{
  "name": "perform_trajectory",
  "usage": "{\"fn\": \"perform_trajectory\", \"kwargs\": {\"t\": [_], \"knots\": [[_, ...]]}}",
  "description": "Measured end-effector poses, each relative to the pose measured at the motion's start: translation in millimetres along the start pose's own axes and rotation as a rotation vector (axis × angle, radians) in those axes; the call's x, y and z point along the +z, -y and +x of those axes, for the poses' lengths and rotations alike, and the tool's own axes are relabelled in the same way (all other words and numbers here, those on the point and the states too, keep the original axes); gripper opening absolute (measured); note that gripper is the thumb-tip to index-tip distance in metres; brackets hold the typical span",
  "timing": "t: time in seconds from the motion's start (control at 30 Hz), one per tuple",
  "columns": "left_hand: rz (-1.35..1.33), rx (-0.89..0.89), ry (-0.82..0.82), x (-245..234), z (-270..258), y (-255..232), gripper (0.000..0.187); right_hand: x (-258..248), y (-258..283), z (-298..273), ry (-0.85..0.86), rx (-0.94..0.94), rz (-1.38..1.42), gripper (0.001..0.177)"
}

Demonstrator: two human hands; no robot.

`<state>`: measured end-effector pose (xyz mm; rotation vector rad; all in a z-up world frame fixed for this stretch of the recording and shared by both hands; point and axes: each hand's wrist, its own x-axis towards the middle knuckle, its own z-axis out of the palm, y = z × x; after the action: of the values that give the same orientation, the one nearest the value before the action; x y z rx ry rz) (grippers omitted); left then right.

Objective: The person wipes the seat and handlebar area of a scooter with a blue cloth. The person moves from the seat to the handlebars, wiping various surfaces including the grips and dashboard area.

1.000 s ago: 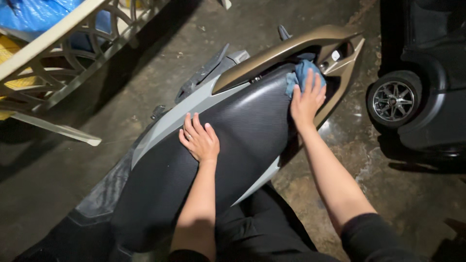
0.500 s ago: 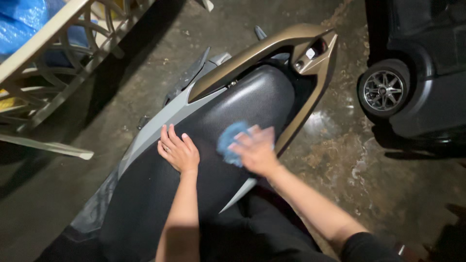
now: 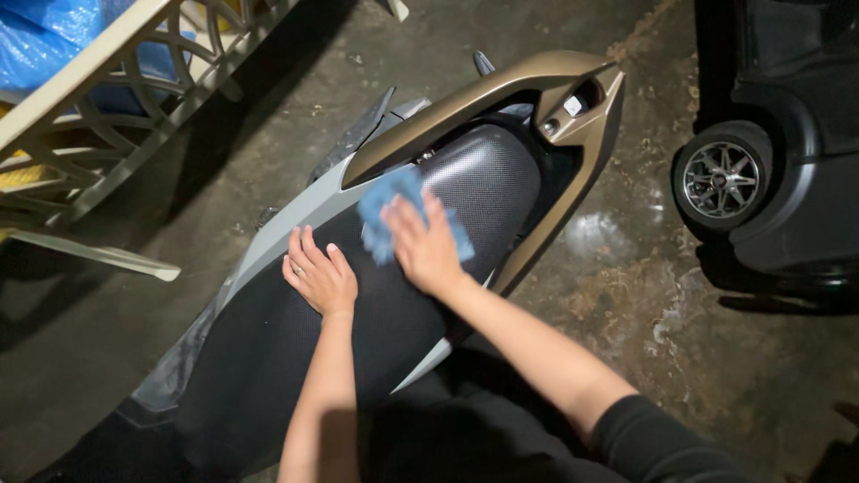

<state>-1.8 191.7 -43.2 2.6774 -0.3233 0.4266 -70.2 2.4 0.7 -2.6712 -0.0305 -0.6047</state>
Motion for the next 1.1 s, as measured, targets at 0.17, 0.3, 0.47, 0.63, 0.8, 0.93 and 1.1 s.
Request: {"fn": "perform_trajectory", "kwargs": {"t": [0.17,0.3,0.47,0.63,0.8,0.93,1.1], "knots": [[0.005,-0.013,-0.039,3.0,3.0,1.1,0.051,-42.0,-32.7,-43.3,0.161,-0.349,0.092,0.051],[0.015,-0.03,-0.013,0.8,-1.1,-2.9,0.051,-72.0,-99.9,-31.9,0.054,-0.207,-0.089,0.049],[0.054,-0.036,0.009,1.0,3.4,-4.4,0.05,-50.0,-94.5,29.1,-0.164,0.109,-0.194,0.043],[0.075,-0.026,0.008,2.2,4.5,-4.2,0.051,-8.9,-28.3,53.7,0.004,-0.106,-0.163,0.036],[0.038,-0.037,-0.005,3.3,0.7,-2.5,0.051,-11.5,6.1,20.3,0.024,-0.252,0.056,0.053],[0.037,-0.013,-0.038,2.9,2.8,-3.2,0.051,-46.6,-39.1,-11.7,0.125,-0.334,0.05,0.065],[0.054,-0.033,-0.016,3.4,-0.5,-2.9,0.052,-79.1,-79.0,-13.4,0.168,-0.12,0.21,0.059]]}}
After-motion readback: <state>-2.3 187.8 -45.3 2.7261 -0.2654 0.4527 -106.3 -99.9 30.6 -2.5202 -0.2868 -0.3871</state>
